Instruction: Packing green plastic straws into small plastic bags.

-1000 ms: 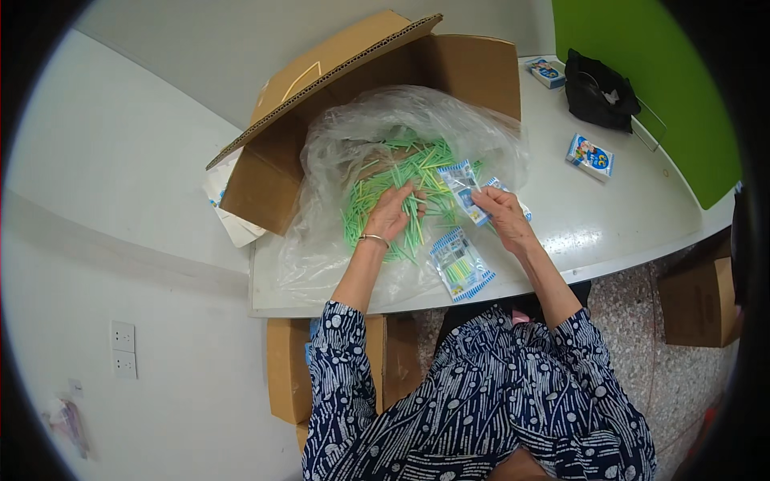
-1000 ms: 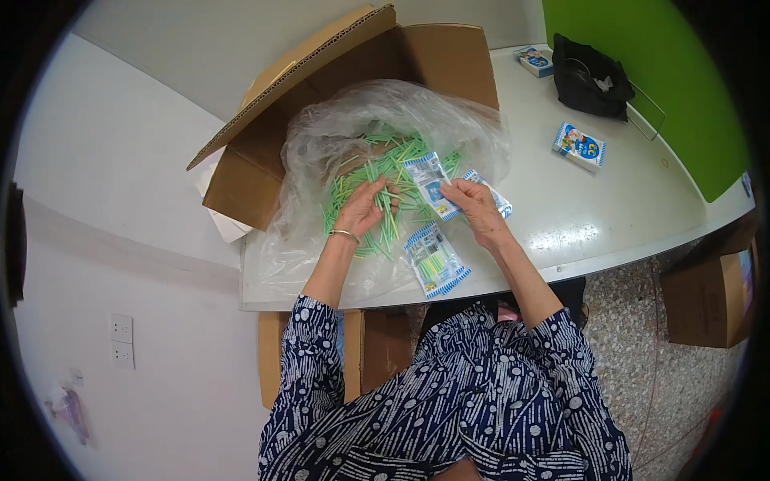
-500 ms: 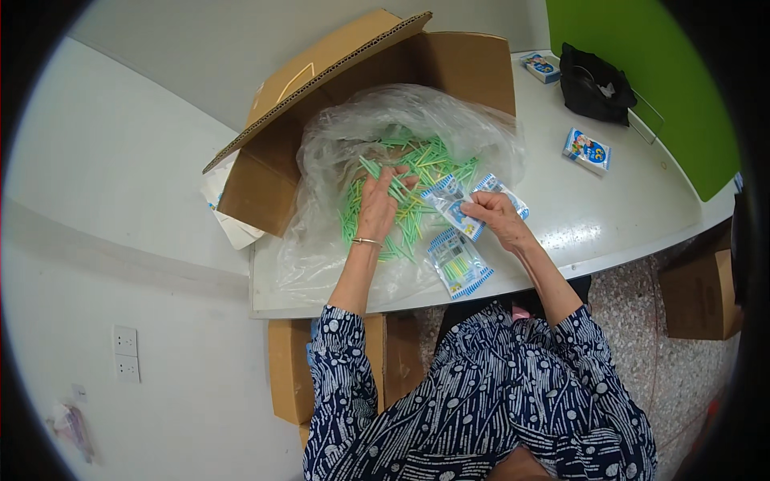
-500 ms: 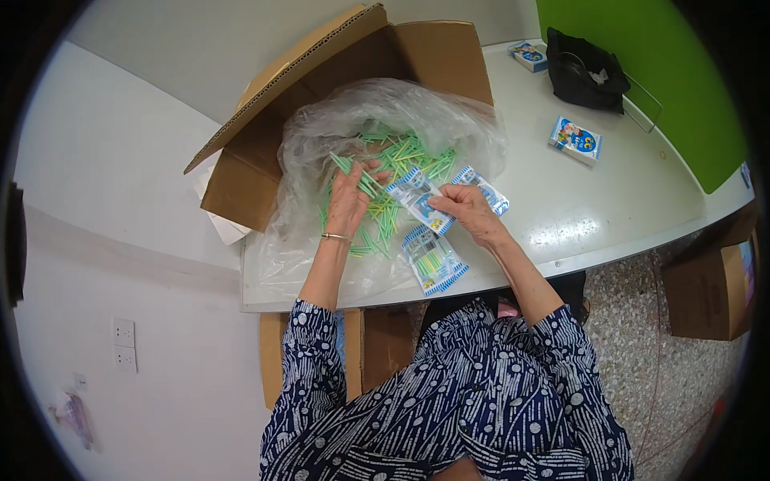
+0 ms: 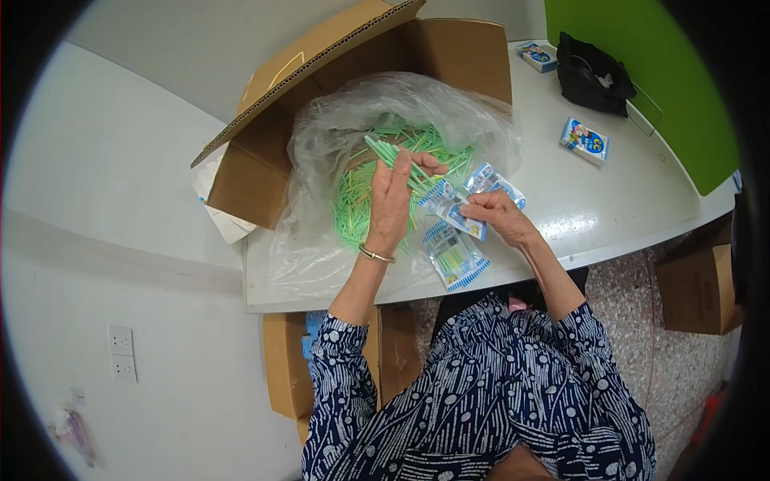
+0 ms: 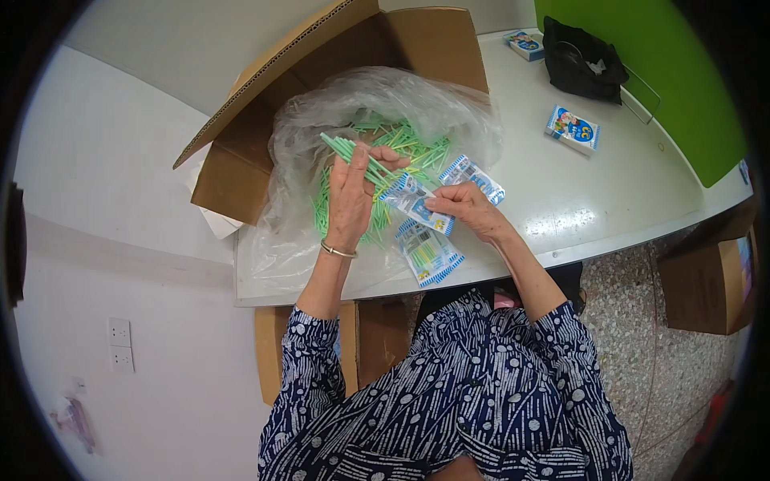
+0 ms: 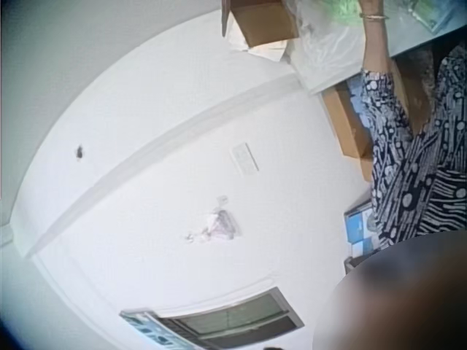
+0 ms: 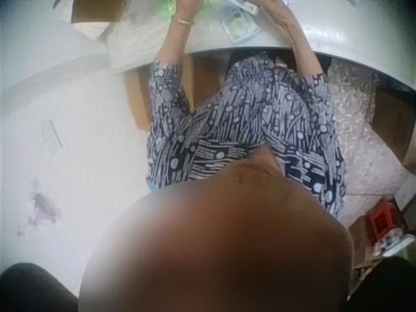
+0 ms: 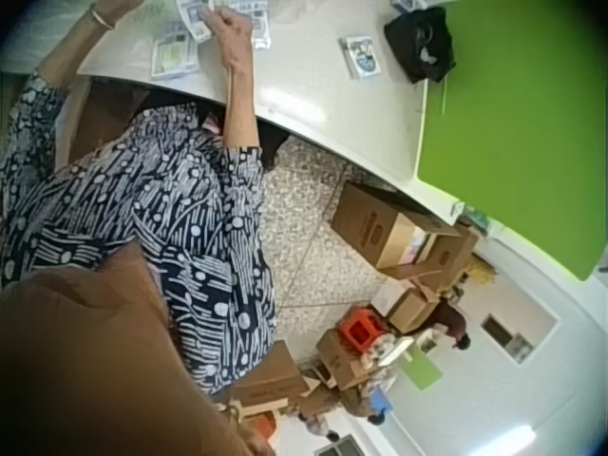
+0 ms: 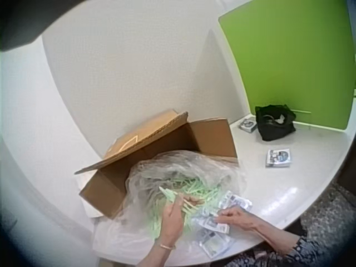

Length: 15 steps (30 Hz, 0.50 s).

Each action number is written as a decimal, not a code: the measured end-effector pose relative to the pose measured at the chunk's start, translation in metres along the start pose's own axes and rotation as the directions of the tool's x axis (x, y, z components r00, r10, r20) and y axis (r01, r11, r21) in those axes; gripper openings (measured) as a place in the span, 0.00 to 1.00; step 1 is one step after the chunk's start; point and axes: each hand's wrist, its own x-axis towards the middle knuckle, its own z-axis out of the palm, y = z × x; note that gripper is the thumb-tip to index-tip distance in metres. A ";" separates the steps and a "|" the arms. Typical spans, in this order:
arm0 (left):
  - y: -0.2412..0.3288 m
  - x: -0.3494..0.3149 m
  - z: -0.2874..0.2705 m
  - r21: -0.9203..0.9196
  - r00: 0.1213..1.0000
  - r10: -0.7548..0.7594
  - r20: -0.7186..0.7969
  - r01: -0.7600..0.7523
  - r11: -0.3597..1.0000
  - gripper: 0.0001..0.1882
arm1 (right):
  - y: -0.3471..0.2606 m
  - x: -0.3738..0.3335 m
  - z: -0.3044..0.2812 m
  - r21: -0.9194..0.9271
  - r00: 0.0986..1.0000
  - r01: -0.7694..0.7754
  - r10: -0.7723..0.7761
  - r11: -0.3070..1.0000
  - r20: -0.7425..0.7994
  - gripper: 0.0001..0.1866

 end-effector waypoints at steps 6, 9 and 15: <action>-0.010 -0.003 0.000 0.202 0.997 -0.006 0.082 -0.011 0.979 0.17 | 0.000 -0.001 0.002 0.023 1.000 -0.003 0.003 1.000 0.000 0.10; -0.014 -0.005 0.003 0.211 0.998 -0.012 0.069 -0.003 0.978 0.18 | 0.000 -0.001 0.001 -0.011 0.999 0.008 -0.007 1.000 0.035 0.11; -0.021 -0.009 0.007 0.105 1.000 -0.025 -0.014 0.026 0.994 0.18 | 0.003 -0.003 -0.001 -0.074 0.997 0.030 -0.025 0.997 0.078 0.12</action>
